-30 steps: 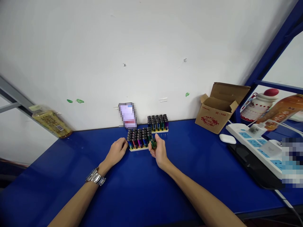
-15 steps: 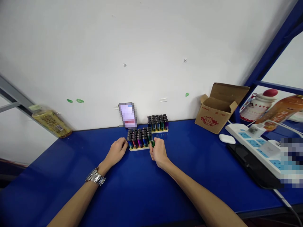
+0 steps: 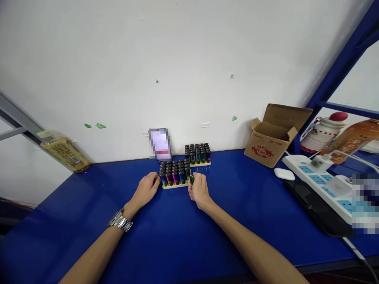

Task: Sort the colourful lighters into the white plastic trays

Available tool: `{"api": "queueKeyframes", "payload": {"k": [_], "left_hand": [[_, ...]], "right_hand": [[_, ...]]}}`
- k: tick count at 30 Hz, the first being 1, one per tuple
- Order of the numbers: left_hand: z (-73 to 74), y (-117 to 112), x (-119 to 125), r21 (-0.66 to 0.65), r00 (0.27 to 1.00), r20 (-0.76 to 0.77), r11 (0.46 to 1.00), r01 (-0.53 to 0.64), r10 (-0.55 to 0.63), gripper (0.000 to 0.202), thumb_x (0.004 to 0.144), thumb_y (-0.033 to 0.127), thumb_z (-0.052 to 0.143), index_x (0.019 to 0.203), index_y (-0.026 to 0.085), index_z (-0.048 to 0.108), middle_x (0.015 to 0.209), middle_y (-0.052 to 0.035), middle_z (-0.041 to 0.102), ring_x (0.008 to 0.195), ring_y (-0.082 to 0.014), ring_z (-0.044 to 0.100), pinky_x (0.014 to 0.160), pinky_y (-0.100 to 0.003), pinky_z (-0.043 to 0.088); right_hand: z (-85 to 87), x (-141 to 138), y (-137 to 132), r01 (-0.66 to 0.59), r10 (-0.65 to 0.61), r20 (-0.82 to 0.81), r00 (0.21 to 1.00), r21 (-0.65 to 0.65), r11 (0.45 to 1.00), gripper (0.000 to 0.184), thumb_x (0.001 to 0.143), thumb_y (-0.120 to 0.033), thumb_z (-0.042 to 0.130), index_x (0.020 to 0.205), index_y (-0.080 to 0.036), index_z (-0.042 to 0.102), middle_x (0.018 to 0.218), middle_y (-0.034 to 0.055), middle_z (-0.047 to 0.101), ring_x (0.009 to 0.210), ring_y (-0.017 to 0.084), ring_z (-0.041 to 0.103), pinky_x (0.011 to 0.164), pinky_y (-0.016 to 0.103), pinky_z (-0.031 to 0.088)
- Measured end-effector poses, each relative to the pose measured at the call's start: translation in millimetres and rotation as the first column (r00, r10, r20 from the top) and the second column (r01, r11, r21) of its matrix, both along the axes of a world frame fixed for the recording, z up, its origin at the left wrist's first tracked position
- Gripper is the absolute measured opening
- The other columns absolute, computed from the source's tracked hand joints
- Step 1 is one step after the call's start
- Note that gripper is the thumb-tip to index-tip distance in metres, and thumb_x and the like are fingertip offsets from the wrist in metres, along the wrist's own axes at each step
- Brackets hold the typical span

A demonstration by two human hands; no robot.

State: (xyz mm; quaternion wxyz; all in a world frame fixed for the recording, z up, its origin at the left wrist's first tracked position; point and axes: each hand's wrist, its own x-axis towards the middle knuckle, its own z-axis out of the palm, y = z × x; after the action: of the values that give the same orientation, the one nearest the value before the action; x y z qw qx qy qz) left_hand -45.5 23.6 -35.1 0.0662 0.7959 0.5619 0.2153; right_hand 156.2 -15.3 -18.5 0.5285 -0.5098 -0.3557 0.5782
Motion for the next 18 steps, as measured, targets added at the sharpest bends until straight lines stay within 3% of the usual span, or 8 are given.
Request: {"api": "queueKeyframes", "payload": {"k": [13,18], "left_hand": [[-0.2,0.3,0.0,0.009,1.000,-0.005,1.000,0.002,-0.002,0.024,0.091,0.028,0.032,0.068,0.023,0.039,0.073,-0.0029,0.056,0.068,-0.0200,0.054,0.065,-0.033,0.039],[0.4,-0.1,0.0,-0.003,1.000,-0.002,1.000,-0.002,0.002,0.025,0.091,0.028,0.032,0.068,0.023,0.040,0.072,-0.0027,0.056,0.066,-0.0192,0.053,0.065,-0.033,0.039]], "right_hand": [[0.5,-0.1,-0.1,0.015,-0.015,-0.009,1.000,-0.004,1.000,0.039,0.081,-0.029,0.028,0.043,-0.022,0.031,0.031,-0.0067,0.024,0.027,0.005,0.017,0.029,0.017,0.012],[-3.9,3.9,3.1,-0.012,0.012,0.010,1.000,0.082,0.997,0.049,0.089,-0.048,0.027,0.050,-0.021,0.039,0.033,-0.0063,0.029,0.028,0.006,0.022,0.030,0.018,0.016]]}}
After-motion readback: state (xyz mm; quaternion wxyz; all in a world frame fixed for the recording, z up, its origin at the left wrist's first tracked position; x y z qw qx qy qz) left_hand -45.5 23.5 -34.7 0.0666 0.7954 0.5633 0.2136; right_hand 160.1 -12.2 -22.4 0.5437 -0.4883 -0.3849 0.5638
